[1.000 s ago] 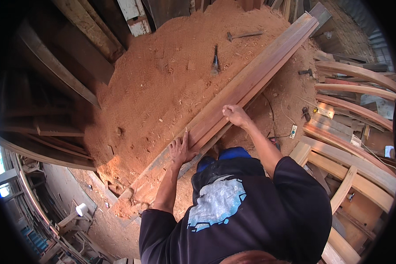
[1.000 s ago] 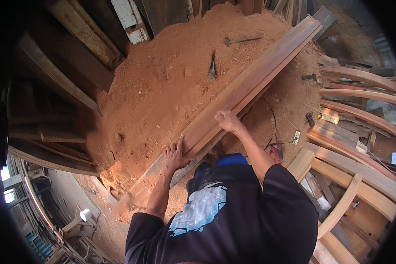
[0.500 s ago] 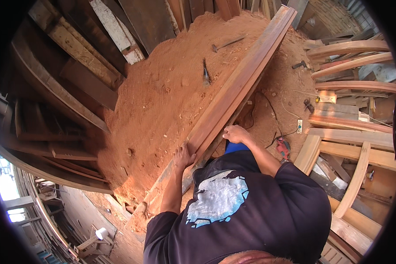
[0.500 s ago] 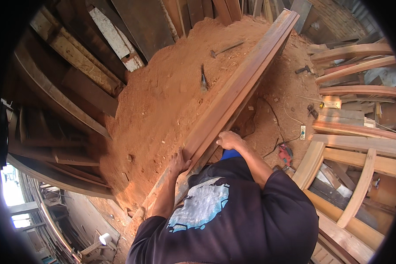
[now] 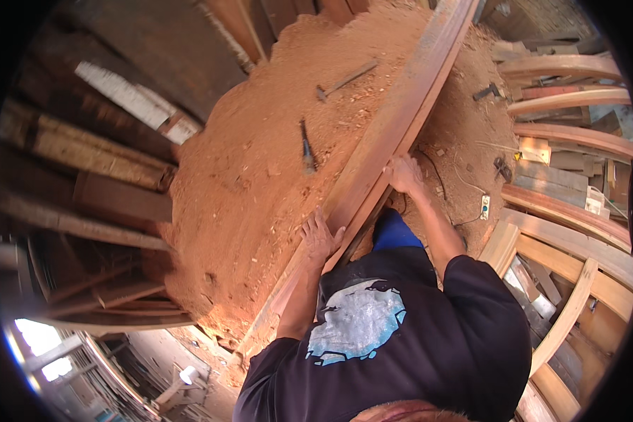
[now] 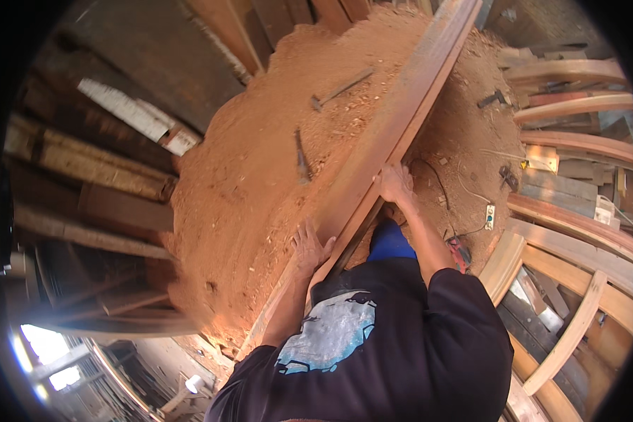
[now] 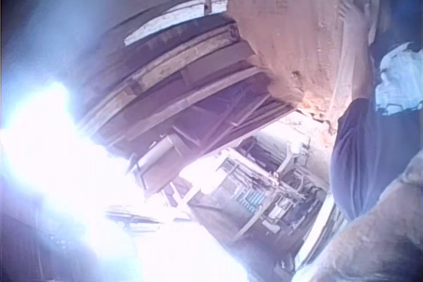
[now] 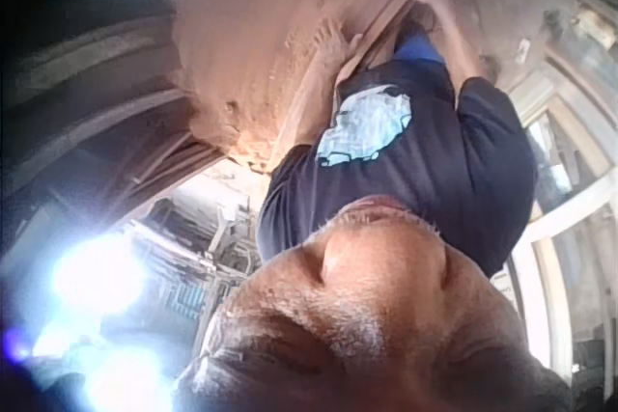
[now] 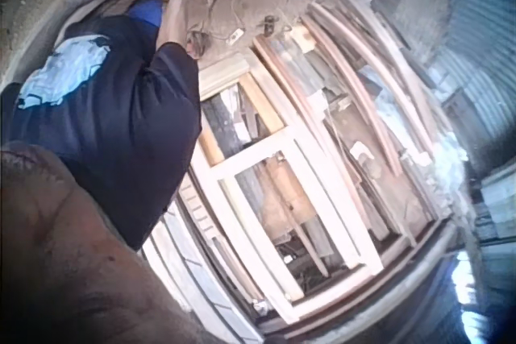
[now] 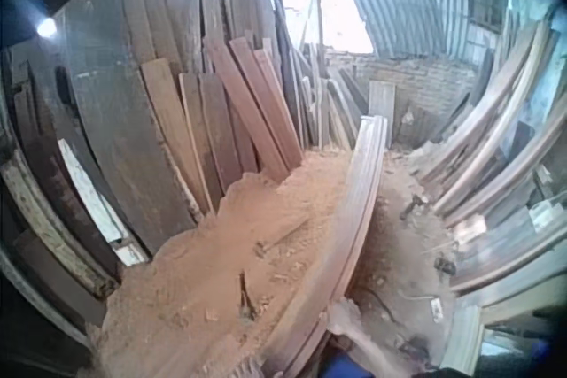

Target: The person uses a chisel and mallet to carve and smooth the edge of a long wooden plank. They repeatedly strike the chisel to remove material, then measure the plank with a tape measure.

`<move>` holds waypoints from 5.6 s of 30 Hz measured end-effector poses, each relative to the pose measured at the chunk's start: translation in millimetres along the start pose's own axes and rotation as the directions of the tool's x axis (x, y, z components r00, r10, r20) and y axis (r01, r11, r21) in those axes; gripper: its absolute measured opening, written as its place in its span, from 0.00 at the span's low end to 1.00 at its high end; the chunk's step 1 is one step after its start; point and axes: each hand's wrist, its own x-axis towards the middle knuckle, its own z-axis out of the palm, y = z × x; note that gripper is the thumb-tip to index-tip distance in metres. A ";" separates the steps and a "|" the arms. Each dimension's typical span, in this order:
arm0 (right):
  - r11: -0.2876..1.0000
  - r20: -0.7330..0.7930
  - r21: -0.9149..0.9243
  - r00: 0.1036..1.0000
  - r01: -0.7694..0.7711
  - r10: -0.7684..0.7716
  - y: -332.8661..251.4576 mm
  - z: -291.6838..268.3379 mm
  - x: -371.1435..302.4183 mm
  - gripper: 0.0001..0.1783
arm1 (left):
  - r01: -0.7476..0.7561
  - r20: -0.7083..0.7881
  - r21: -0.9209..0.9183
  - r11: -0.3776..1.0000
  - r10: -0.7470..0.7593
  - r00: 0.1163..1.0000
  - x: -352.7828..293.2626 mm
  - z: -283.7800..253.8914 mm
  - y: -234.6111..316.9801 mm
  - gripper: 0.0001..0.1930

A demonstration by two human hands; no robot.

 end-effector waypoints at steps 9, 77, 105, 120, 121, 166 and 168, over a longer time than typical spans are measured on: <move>0.945 -0.180 -0.289 0.978 -0.153 0.103 104.1 -55.7 127.9 0.37 | 0.186 0.161 0.053 0.981 -0.192 0.968 72.5 22.9 73.8 0.53; 0.689 -0.544 0.536 0.824 0.488 -0.161 203.6 -108.1 78.1 0.16 | -0.589 -0.054 -0.699 0.406 0.791 0.610 255.3 -33.0 426.0 0.34; 0.867 -0.030 0.497 0.998 -0.038 0.060 252.3 -183.9 236.6 0.14 | -0.166 -0.036 -0.049 0.985 0.165 0.986 356.5 84.8 310.9 0.27; 0.873 -0.121 0.487 0.987 -0.033 0.104 260.7 -139.6 243.0 0.20 | -0.165 0.067 -0.007 0.986 0.165 0.984 361.5 121.5 273.2 0.22; 0.905 -0.050 0.421 0.994 -0.065 0.095 259.9 -140.2 242.6 0.21 | -0.171 0.054 -0.006 0.985 0.171 0.984 361.1 121.8 273.0 0.22; 0.987 -0.031 0.154 0.998 0.051 -0.047 217.8 -129.4 219.7 0.10 | -0.203 -0.033 -0.097 0.974 0.201 0.979 359.8 117.8 287.1 0.30; 0.985 0.131 0.158 0.987 0.073 -0.094 196.9 -116.0 183.6 0.10 | -0.185 -0.036 -0.106 0.977 0.183 0.983 357.6 117.2 289.4 0.32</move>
